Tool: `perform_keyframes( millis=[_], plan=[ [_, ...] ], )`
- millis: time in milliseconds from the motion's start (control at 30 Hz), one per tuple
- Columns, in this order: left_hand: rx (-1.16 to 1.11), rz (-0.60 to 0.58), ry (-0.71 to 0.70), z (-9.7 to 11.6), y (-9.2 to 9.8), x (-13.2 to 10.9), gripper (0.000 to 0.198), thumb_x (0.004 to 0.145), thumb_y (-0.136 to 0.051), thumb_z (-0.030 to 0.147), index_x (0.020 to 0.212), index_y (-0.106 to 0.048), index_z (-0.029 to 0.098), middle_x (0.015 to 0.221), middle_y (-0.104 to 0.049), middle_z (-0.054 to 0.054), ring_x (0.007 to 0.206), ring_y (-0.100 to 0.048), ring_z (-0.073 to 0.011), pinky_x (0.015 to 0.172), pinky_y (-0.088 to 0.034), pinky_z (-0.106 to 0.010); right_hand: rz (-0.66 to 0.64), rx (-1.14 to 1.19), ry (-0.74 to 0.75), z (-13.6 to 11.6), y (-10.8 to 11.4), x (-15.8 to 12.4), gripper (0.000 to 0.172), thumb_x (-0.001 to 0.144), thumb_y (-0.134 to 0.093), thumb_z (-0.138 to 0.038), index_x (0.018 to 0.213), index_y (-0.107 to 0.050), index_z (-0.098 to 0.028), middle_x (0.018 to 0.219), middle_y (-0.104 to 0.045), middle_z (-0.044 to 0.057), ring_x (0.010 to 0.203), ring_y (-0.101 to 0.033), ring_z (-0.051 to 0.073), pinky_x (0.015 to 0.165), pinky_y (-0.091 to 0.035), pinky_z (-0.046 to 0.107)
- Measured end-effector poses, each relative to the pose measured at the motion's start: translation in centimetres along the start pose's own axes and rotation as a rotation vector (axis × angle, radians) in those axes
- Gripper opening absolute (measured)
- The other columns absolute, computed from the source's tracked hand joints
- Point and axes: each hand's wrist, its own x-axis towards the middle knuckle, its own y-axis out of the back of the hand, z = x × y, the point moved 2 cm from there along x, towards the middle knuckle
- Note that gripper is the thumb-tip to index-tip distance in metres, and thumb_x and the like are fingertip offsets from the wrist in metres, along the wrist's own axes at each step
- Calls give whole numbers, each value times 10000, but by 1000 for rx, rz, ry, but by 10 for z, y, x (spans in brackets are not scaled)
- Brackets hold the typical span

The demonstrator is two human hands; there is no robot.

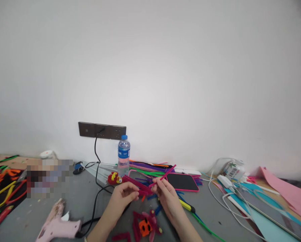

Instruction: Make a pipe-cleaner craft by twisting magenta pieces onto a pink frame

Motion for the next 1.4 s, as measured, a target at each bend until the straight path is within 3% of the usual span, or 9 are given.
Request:
perform_keyframes(
  millis=[233, 400, 733, 933, 1133, 1400],
  plan=[
    [65, -40, -6, -8, -1, 0, 211, 669, -783, 308, 734, -654, 154, 637, -585, 32, 605, -516, -119, 587, -395, -213, -115, -78, 10, -3, -7, -6, 333, 740, -736, -484, 833, -631, -182, 635, -692, 21, 620, -599, 173, 632, -430, 271],
    [111, -44, -34, -1, -4, -2, 224, 677, -766, 289, 691, -581, 165, 657, -552, 41, 633, -493, -120, 595, -372, -208, -134, -235, 77, -10, -13, -9, 294, 701, -772, -456, 742, -675, -181, 654, -617, -2, 622, -541, 152, 593, -406, 257],
    [110, -47, -99, -3, -6, -2, 202, 699, -746, 267, 717, -568, 172, 677, -545, 36, 658, -512, -128, 622, -407, -214, -221, -272, 133, -3, -15, -6, 274, 683, -786, -401, 663, -621, -183, 698, -559, -3, 645, -516, 150, 572, -397, 248],
    [112, -21, -133, -1, -5, -2, 157, 704, -744, 238, 745, -603, 181, 666, -557, 40, 642, -527, -122, 613, -429, -203, -266, -285, 127, -10, -22, -10, 314, 724, -746, -407, 659, -520, -200, 712, -564, -5, 633, -506, 145, 589, -408, 254],
    [153, -26, -158, -3, -4, -3, 166, 728, -725, 234, 881, -691, 180, 792, -667, -21, 714, -590, -154, 659, -474, -228, -304, -342, 107, -13, -25, -13, 319, 735, -728, -418, 669, -501, -203, 706, -546, -11, 627, -498, 145, 593, -393, 257],
    [167, -22, -158, -2, -5, -4, 138, 739, -723, 288, 807, -708, 169, 739, -677, -22, 683, -596, -158, 643, -471, -229, -311, -355, 98, -14, -25, -14, 320, 732, -736, -418, 670, -516, -193, 701, -548, -11, 632, -487, 143, 586, -367, 251]
  ],
)
